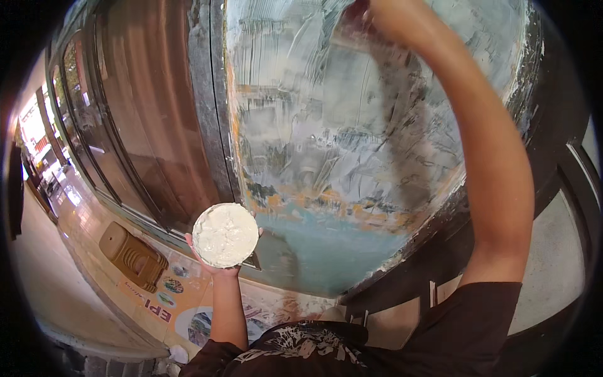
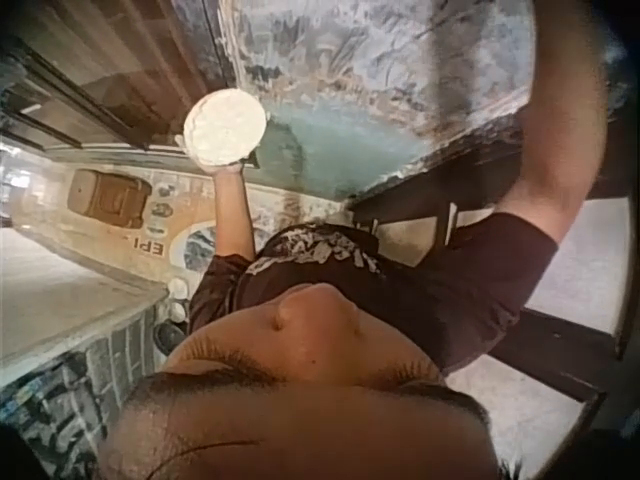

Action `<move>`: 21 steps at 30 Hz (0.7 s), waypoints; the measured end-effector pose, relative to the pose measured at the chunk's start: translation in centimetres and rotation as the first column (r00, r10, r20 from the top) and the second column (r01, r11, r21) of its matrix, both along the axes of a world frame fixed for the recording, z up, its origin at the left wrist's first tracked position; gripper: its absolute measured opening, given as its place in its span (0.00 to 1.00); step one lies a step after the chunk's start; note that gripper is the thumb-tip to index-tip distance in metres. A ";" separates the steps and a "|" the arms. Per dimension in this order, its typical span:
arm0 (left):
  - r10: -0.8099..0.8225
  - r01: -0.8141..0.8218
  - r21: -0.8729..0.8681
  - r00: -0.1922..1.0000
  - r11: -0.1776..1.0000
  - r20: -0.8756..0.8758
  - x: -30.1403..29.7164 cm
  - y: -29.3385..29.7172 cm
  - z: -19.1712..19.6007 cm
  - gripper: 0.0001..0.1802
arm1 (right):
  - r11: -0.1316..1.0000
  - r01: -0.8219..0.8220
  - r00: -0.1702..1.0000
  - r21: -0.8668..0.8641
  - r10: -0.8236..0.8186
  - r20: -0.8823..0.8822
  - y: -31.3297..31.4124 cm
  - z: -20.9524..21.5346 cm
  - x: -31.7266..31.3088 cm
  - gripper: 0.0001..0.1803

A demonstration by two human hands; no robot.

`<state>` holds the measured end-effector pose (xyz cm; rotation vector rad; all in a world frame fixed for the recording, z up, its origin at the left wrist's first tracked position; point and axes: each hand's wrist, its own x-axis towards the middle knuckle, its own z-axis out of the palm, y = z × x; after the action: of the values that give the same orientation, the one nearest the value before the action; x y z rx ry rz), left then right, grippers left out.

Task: Applying and smoothing wall putty or plaster onto a wall surface using a putty knife.

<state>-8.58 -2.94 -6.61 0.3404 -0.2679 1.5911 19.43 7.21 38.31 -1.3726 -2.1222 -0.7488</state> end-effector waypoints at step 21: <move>-0.003 0.001 -0.047 0.999 0.999 -0.036 0.3 1.7 0.6 0.52 | 0.950 -0.284 0.939 -0.133 0.247 -0.239 -5.1 0.6 -1.4 0.12</move>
<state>-8.27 -1.24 -6.00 0.3325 -0.2031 1.5853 18.07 2.13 38.94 -1.1539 -2.1700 -0.3028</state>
